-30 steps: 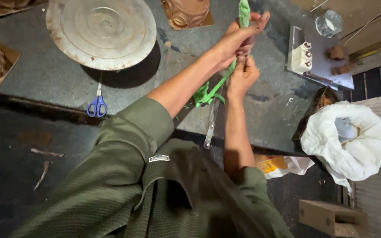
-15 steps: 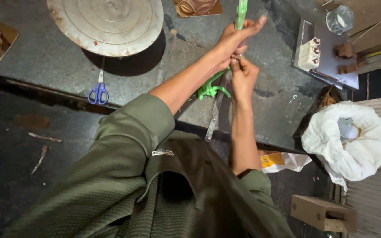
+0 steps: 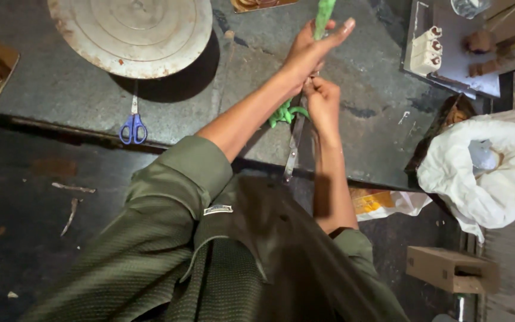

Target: The person retrieves a green icing bag from a shelf, empties the contents onto a metal workbench, and uses a spatula to mix and smooth the icing. They then retrieve a paper towel and a small packet, adding contents from the packet to the icing while continuing to mix.

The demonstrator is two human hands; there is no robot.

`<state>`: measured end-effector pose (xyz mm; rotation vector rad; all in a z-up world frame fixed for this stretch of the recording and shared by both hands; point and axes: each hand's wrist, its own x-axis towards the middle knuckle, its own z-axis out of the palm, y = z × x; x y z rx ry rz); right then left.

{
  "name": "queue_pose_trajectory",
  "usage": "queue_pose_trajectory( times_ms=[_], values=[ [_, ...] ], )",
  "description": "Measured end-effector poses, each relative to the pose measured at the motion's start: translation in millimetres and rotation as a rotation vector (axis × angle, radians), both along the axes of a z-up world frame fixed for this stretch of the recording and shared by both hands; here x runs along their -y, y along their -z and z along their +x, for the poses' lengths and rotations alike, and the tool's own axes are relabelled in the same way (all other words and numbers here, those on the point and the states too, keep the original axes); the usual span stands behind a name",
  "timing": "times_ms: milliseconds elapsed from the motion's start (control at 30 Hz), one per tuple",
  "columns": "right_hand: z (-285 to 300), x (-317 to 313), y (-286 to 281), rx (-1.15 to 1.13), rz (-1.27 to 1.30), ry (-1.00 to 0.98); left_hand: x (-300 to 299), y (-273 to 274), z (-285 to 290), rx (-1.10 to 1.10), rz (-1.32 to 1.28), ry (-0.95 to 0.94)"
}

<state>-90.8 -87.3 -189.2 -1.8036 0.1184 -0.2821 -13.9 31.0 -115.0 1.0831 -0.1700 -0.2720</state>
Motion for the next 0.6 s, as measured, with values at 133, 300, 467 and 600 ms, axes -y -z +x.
queue_pose_trajectory(
  times_ms=[133, 300, 467, 600],
  values=[
    [11, -16, 14, 0.166, 0.098, 0.098, -4, -10, 6, -0.012, -0.124, 0.147],
    [16, -36, 14, 0.316, 0.18, 0.311, 6, -24, -15, 0.148, 0.01, -0.013],
    [6, -45, -1, 0.154, 0.145, 0.356, -1, -24, -45, 0.487, 0.288, -0.215],
    [-2, -30, -7, 0.113, 0.125, 0.105, -4, -25, -34, 0.321, 0.223, -0.135]
  ],
)
